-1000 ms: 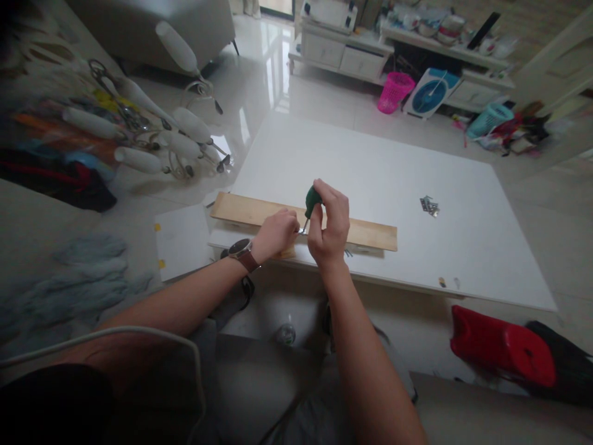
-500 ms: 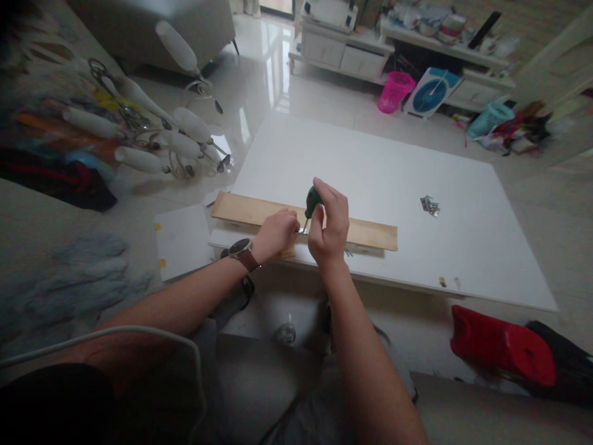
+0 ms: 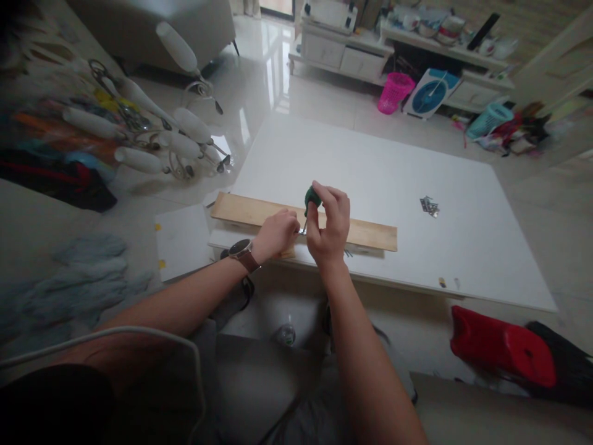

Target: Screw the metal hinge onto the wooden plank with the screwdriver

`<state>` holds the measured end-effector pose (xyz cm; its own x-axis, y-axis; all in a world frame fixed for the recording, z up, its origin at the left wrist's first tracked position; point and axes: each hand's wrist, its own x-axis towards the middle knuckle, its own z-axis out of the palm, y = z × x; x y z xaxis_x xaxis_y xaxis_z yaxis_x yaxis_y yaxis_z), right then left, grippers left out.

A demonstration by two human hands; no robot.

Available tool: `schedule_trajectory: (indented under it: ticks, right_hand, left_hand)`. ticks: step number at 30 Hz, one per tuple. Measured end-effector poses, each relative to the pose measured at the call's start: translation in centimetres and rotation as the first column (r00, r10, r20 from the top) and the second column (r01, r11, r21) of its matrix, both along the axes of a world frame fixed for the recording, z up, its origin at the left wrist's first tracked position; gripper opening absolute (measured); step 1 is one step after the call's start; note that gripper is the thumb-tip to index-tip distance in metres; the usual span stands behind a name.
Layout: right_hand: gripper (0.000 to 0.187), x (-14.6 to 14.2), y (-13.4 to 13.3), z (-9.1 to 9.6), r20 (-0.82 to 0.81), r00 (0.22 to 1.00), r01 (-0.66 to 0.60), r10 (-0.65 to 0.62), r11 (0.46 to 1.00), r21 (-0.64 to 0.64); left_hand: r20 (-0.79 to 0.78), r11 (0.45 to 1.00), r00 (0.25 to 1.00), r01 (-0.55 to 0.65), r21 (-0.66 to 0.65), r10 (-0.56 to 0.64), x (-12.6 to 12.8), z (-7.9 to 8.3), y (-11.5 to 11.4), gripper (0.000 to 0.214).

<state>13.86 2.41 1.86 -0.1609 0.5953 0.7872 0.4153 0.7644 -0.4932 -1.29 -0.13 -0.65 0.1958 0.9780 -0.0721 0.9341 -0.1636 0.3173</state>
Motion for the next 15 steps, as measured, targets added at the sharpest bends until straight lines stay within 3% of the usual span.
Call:
schedule_trajectory:
  ticks: [4,9,15]
  right_hand:
    - [0.031,-0.04,-0.07,-0.06,-0.032,0.991,0.128,-0.127,0.991,0.023]
    - [0.044,-0.08,-0.19,0.14,-0.054,0.998,-0.026,0.025,0.999,-0.025]
    - [0.032,-0.06,-0.14,0.12,-0.045,0.993,0.105,-0.106,0.994,-0.020]
  left_hand:
    - [-0.013,1.000,1.000,0.001,-0.021,-0.001,0.11,0.24,0.04,0.030]
    - [-0.011,1.000,1.000,-0.010,-0.018,0.010,0.11,0.26,0.00,0.030]
    - [0.001,1.000,1.000,0.001,0.006,-0.001,-0.06,-0.19,0.01,0.030]
